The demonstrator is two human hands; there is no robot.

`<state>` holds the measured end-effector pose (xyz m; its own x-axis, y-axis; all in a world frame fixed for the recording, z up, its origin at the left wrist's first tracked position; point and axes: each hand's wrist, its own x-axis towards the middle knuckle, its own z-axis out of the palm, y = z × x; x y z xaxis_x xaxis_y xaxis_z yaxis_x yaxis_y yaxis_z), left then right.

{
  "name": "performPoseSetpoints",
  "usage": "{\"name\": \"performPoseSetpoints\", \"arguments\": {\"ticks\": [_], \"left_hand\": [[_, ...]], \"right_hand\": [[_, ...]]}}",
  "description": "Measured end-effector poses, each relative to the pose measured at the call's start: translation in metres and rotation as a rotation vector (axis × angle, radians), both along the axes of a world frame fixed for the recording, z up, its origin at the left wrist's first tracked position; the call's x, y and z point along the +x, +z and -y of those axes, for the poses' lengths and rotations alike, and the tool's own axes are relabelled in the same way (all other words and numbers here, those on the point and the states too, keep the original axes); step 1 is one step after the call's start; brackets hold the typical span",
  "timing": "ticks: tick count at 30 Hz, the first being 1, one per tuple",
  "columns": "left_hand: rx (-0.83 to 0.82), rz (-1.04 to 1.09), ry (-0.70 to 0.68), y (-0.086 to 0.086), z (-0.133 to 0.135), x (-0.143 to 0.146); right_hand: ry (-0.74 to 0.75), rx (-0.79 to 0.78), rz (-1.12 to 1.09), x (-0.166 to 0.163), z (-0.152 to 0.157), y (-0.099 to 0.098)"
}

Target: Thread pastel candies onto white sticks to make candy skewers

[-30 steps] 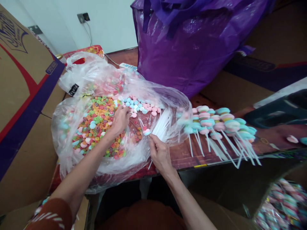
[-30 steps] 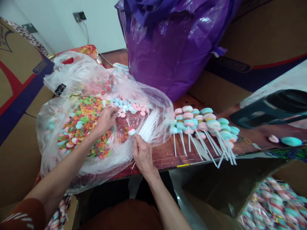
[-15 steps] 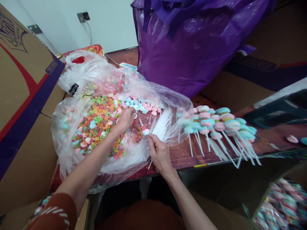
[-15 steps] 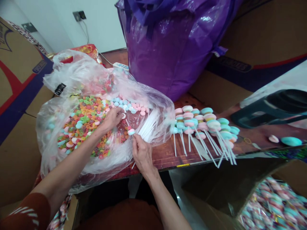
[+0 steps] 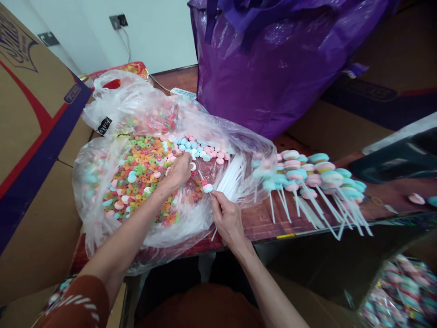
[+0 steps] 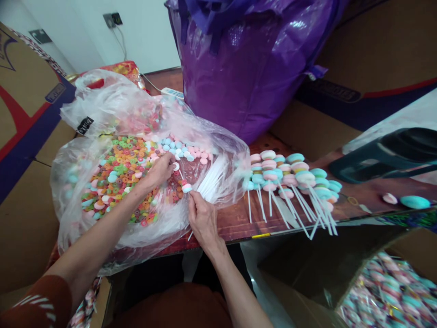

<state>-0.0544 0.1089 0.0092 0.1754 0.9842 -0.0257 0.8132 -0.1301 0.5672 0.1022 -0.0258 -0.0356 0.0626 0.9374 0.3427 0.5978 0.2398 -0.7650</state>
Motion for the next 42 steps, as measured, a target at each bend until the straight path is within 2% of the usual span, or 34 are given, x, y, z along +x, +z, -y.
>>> {"name": "performPoseSetpoints", "arguments": {"ticks": [5, 7, 12, 16, 26, 32, 37, 42], "left_hand": [[0.026, -0.001, -0.058, -0.005, 0.006, -0.001], [0.001, 0.105, -0.052, -0.009, 0.007, -0.002], [-0.033, 0.524, -0.009, -0.021, 0.015, -0.005], [-0.023, 0.663, 0.002, -0.025, 0.021, -0.006], [-0.003, 0.613, -0.025, -0.028, 0.027, -0.003], [0.115, 0.513, -0.006, -0.024, 0.037, 0.0], [0.214, 0.344, 0.013, -0.016, 0.047, 0.006], [0.201, 0.3, -0.004, -0.018, 0.051, 0.011]], "right_hand": [[0.014, 0.001, -0.003, 0.0, 0.0, 0.001], [0.015, 0.005, 0.0, 0.0, 0.0, 0.001], [0.016, -0.017, 0.0, -0.001, 0.0, 0.001], [0.022, -0.03, -0.026, -0.002, 0.0, 0.0], [0.019, -0.037, -0.012, -0.003, 0.0, -0.001], [0.0, -0.043, 0.03, -0.004, 0.0, -0.001], [0.013, -0.098, -0.036, -0.004, -0.001, 0.002], [-0.001, -0.125, -0.124, -0.001, 0.0, 0.003]]}}
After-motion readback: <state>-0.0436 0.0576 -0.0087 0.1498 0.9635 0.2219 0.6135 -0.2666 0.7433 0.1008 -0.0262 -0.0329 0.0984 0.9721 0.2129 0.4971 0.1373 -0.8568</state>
